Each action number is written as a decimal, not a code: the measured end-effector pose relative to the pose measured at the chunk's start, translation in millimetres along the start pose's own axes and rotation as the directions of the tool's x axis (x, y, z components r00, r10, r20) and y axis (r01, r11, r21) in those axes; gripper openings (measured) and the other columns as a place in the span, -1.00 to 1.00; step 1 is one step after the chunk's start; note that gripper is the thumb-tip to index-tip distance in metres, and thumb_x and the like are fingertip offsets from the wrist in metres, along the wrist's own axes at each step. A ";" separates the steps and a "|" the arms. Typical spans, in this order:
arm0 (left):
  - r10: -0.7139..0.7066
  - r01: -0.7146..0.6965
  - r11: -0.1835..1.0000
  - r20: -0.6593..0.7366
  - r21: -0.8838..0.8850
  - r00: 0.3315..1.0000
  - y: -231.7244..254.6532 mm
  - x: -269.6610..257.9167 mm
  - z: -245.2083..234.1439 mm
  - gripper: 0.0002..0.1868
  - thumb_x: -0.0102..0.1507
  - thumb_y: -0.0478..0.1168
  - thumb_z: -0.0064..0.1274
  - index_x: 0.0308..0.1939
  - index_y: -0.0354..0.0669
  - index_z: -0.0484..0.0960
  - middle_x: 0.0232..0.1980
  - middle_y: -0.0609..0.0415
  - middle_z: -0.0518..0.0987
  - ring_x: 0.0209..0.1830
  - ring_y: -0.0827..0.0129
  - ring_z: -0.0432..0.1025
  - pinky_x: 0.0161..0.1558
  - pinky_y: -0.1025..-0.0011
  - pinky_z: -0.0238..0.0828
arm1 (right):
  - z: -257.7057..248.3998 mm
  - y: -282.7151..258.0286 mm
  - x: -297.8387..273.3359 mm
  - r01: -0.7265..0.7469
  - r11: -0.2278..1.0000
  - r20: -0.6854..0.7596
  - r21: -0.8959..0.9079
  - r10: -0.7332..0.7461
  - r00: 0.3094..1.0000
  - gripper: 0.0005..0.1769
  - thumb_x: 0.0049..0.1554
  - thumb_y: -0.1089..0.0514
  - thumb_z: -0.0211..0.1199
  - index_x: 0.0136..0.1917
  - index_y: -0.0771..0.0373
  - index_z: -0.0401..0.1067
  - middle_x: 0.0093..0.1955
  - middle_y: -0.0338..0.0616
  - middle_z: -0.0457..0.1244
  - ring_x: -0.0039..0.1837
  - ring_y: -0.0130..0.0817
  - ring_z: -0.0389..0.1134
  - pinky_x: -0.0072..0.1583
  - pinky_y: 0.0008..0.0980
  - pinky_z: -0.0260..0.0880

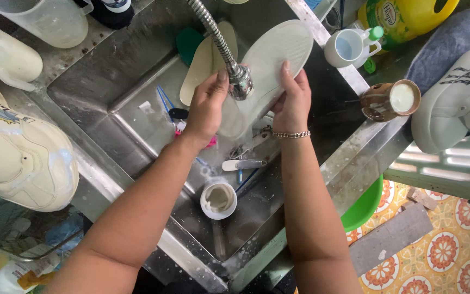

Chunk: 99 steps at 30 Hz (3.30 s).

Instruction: Clean a pair of white loafers and their insoles using a brush, sponge, and water in a sink.

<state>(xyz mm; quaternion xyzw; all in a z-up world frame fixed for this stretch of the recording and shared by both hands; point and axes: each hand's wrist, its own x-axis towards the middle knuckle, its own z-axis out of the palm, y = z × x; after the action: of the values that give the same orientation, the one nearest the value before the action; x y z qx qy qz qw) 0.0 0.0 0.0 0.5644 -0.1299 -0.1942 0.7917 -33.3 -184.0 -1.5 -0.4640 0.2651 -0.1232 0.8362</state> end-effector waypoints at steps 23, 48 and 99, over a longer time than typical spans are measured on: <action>-0.088 -0.164 -0.889 0.192 0.427 0.977 22.4 167.4 -147.0 -0.60 0.38 -0.03 -0.14 0.14 0.02 0.72 0.23 0.06 0.61 0.39 0.08 0.31 0.34 -0.03 0.06 | -47.6 24.7 -63.6 -0.572 0.478 0.744 0.666 -0.382 0.547 -0.27 0.40 -0.21 0.05 0.72 0.07 0.06 0.32 0.03 0.23 0.42 0.10 0.26 0.49 0.32 0.11; 0.097 -0.162 0.712 0.133 0.683 0.986 84.5 -169.3 33.4 -0.70 0.36 -0.06 0.13 0.04 -0.17 0.65 0.12 -0.10 0.52 0.18 0.24 0.42 0.16 0.35 0.36 | -8.8 42.3 -105.3 -0.413 0.576 0.645 0.706 -0.282 0.710 -0.46 0.38 -0.12 0.00 0.52 0.12 0.15 0.31 0.12 0.26 0.30 0.23 0.35 0.25 0.27 0.42; -0.301 0.295 0.929 0.012 -0.224 0.954 121.5 -237.1 -44.5 -0.57 0.39 -0.30 -0.08 0.34 -0.36 0.36 0.13 -0.11 0.62 -0.01 0.24 0.60 0.10 0.26 0.57 | -104.6 179.5 14.5 -0.060 -0.158 -0.118 -0.986 0.387 0.915 -0.38 0.20 -0.15 -0.05 0.27 0.35 0.44 0.28 0.20 0.25 0.34 0.04 0.28 0.33 -0.15 0.29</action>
<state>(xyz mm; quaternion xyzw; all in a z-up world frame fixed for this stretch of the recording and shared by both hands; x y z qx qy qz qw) -172.7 180.1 103.3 0.4871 -0.0111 -0.3190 0.8129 -86.7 -168.2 -202.1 -0.8831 0.2498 0.3150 0.2417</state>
